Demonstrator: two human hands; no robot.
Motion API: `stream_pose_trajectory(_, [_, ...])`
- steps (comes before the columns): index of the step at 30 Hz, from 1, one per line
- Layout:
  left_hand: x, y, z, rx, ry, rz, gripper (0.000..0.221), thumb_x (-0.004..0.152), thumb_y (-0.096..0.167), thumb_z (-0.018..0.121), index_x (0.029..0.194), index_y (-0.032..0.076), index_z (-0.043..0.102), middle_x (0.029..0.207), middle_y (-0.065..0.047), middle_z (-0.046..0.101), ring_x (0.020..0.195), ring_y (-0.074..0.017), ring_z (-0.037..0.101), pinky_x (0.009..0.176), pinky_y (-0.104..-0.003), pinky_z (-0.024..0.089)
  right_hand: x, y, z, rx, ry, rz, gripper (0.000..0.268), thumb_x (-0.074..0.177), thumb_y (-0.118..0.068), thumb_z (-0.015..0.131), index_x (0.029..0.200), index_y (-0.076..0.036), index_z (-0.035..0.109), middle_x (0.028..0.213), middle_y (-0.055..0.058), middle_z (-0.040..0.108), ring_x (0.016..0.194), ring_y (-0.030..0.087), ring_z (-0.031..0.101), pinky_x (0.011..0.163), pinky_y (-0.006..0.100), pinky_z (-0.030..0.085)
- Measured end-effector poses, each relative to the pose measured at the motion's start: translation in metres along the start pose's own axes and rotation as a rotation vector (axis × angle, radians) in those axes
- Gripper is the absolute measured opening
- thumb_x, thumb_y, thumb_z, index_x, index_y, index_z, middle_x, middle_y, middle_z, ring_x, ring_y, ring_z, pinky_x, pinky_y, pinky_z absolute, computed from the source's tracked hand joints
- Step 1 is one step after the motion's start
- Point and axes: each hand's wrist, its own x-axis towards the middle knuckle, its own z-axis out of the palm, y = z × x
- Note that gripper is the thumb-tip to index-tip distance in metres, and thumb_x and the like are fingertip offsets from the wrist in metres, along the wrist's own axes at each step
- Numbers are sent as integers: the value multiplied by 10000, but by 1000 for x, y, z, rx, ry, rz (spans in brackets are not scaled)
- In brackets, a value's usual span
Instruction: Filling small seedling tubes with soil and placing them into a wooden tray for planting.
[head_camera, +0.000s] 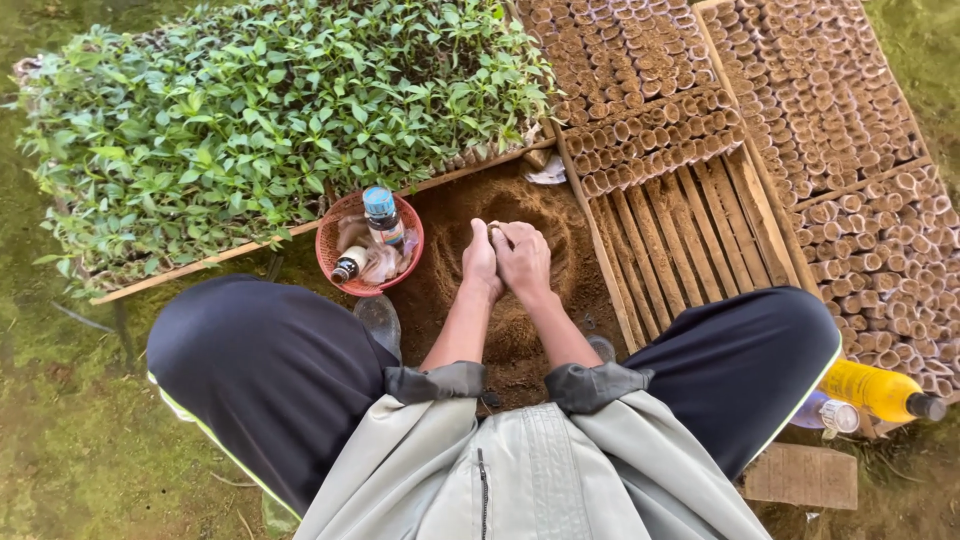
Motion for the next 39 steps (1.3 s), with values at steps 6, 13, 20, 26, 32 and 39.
stream_pose_trajectory(6, [8, -11, 1, 167, -26, -85, 819, 945, 727, 540, 1375, 35, 629, 1486, -198, 545, 1372, -371, 533, 1121, -527, 469, 4, 17, -4, -157, -93, -16, 263, 973, -398, 571, 983, -274, 803, 948, 114, 749, 920, 437, 705, 828, 569, 573])
stream_pose_trajectory(13, [-4, -25, 22, 300, -139, -97, 832, 957, 736, 506, 1436, 57, 558, 1505, -203, 515, 1368, -379, 525, 1064, -516, 490, 6, 57, 9, 113, -59, 162, 268, 928, -336, 674, 1170, -279, 776, 1052, 114, 748, 1026, 343, 715, 907, 515, 566])
stream_pose_trajectory(20, [-14, -42, 61, 465, -309, -123, 860, 976, 749, 454, 1528, 90, 450, 1534, -210, 471, 1363, -389, 513, 979, -499, 522, 21, 67, -32, 502, 172, 444, 208, 895, -198, 748, 1097, -201, 798, 872, 104, 772, 732, 177, 735, 658, 330, 637])
stream_pose_trajectory(26, [16, -77, 75, 586, -412, -141, 914, 982, 768, 447, 1603, 105, 346, 1584, -220, 416, 1344, -395, 527, 921, -482, 547, 58, 108, -78, 790, 384, 468, 213, 973, -69, 670, 1165, -3, 734, 856, 138, 738, 616, 127, 693, 578, 214, 635])
stream_pose_trajectory(32, [44, -94, 65, 710, -394, -129, 908, 988, 767, 454, 1585, 88, 379, 1454, -220, 573, 1185, -334, 651, 871, -409, 579, 97, 172, -83, 520, 343, 509, 191, 926, -143, 736, 1110, -114, 779, 750, 112, 738, 538, 109, 696, 507, 214, 607])
stream_pose_trajectory(39, [63, -96, 62, 747, -342, -114, 819, 993, 744, 480, 1500, 101, 493, 1338, -196, 664, 1105, -306, 697, 839, -392, 589, 121, 199, -63, 237, 204, 439, 147, 840, -228, 809, 980, -267, 827, 732, -21, 750, 527, 86, 698, 482, 231, 573])
